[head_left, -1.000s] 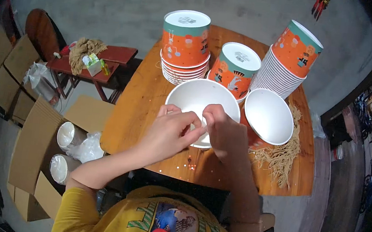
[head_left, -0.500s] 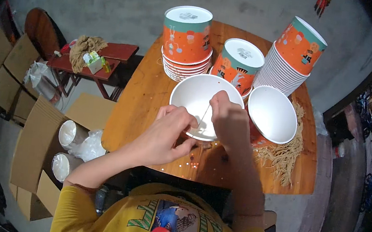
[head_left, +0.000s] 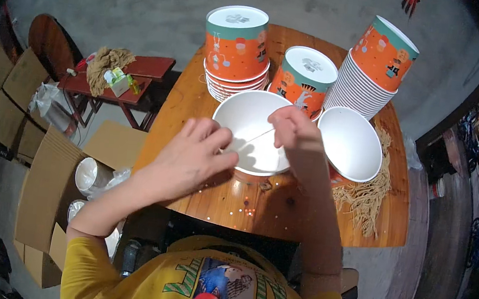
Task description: Assembling and preparing festive paper cups by placing items inside and managing strings.
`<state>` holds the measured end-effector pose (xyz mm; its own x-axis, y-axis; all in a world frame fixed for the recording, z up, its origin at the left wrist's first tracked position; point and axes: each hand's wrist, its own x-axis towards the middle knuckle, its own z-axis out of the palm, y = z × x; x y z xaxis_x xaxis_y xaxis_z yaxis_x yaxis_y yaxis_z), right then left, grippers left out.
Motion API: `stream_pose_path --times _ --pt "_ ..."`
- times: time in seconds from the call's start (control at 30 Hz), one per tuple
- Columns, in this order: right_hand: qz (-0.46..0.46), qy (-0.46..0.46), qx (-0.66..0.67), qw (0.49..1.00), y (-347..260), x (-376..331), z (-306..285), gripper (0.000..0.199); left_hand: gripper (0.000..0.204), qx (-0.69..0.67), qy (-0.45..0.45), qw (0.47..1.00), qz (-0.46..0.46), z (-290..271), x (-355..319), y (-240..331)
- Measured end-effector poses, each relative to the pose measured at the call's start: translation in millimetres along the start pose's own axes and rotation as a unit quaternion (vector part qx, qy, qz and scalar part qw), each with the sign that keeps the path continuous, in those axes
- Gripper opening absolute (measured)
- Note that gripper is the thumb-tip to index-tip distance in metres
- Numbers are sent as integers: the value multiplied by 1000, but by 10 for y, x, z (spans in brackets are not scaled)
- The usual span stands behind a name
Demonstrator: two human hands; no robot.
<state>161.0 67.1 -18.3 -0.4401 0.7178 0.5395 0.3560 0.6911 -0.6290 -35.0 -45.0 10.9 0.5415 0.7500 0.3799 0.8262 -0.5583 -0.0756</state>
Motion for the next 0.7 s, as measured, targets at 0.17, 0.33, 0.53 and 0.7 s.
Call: stream_pose_path --times 0.17,0.33,0.53,0.7 --pt "274 -4 424 863 -269 -16 -275 18 16 15 7 1000 -4 176 -103 -493" --pt "278 75 495 820 -266 -149 -387 21 18 -4 40 999 -13 285 -139 -900" --pt "200 17 522 829 -245 -198 -493 26 25 -15 161 986 -33 255 -31 -713" --pt "187 6 599 778 -457 -148 -435 27 20 -444 190 863 -149 156 244 45"
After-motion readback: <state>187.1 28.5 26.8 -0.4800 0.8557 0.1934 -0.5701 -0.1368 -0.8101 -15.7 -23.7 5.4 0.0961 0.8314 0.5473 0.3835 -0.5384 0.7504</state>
